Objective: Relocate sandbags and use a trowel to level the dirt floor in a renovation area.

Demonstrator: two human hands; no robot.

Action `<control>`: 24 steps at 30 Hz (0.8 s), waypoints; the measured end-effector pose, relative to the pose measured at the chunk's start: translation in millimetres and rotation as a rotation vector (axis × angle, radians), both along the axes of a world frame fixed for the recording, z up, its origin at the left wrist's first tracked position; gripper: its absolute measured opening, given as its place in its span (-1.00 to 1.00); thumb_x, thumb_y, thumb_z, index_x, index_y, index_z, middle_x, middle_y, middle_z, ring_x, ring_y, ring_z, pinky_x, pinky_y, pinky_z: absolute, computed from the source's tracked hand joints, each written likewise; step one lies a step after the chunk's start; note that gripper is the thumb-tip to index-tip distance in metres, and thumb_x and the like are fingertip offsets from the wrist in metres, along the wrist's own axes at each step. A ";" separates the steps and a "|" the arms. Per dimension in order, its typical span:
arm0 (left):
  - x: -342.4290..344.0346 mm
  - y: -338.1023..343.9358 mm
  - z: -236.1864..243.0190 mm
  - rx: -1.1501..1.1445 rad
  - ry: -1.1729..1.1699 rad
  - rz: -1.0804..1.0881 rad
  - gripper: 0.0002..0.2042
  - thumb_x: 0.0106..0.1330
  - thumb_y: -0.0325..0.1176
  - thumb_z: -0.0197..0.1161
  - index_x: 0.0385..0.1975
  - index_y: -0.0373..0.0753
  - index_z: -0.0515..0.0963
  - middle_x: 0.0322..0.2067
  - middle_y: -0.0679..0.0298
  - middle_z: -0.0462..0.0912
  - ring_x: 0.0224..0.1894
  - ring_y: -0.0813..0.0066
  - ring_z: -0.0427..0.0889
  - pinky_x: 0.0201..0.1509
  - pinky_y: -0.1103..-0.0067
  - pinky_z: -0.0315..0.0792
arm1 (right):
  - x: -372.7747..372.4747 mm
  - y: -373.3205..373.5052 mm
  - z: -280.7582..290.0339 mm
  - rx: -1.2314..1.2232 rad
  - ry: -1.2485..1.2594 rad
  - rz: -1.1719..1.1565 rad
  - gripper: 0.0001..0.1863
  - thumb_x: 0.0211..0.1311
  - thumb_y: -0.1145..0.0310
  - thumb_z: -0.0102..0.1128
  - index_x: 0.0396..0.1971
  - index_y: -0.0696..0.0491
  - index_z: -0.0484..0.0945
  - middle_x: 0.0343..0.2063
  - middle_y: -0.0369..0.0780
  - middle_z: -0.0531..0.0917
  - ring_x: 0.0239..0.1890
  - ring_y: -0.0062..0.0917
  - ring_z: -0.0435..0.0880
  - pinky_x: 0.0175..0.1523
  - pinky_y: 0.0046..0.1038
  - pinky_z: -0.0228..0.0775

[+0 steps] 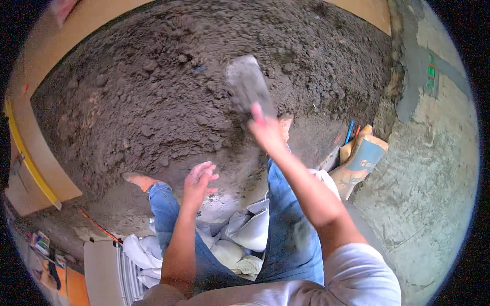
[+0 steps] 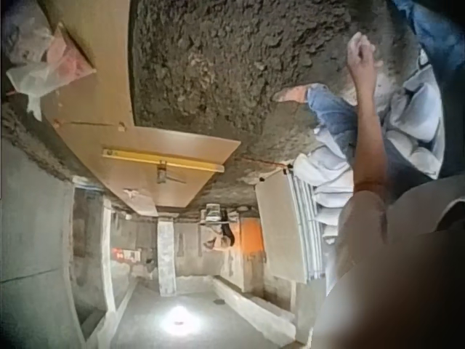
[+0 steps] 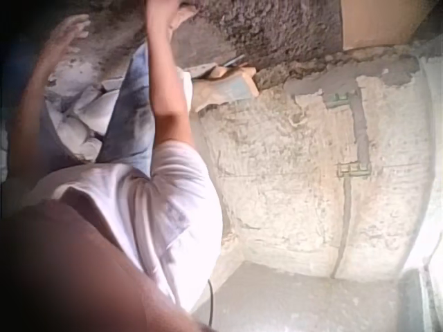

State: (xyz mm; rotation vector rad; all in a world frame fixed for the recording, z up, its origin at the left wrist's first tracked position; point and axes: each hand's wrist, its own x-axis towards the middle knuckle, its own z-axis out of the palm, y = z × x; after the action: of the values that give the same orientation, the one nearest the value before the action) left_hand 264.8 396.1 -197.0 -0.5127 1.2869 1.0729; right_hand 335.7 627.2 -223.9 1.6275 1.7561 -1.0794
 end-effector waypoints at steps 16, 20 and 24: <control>-30.8 -20.0 19.3 0.058 -0.010 0.112 -0.69 0.24 -0.28 -0.03 -0.10 -0.31 0.39 -0.09 0.20 0.45 -0.15 0.48 0.50 -0.42 0.62 0.50 | -16.6 -22.0 -24.7 0.036 -0.005 0.384 -0.74 -0.20 0.29 0.08 -0.57 0.20 0.45 -0.58 0.04 0.53 -0.44 -0.11 0.53 -0.29 -0.27 0.34; -29.6 -23.6 15.1 0.054 -0.004 0.128 -0.72 0.24 -0.29 -0.04 -0.14 -0.33 0.40 -0.11 0.19 0.45 -0.16 0.46 0.50 -0.40 0.60 0.50 | -99.8 -34.9 -24.2 0.147 0.208 0.624 -0.72 -0.14 0.26 0.07 -0.56 0.21 0.45 -0.65 -0.05 0.52 -0.53 -0.29 0.52 -0.36 -0.32 0.34; -38.1 -26.9 11.2 -0.024 0.062 0.293 -0.79 0.24 -0.32 -0.07 -0.25 -0.31 0.39 -0.21 0.15 0.50 -0.23 0.42 0.52 -0.35 0.56 0.49 | -175.9 -65.4 -27.3 -0.019 0.229 0.569 -0.61 0.03 0.11 0.04 -0.53 0.22 0.44 -0.73 -0.20 0.48 -0.61 -0.48 0.49 -0.47 -0.39 0.32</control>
State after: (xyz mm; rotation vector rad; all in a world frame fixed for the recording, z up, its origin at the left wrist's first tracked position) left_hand 226.7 369.2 -185.8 -0.7071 1.3064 1.3259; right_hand 159.8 561.8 -251.2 0.9162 2.1628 -1.0180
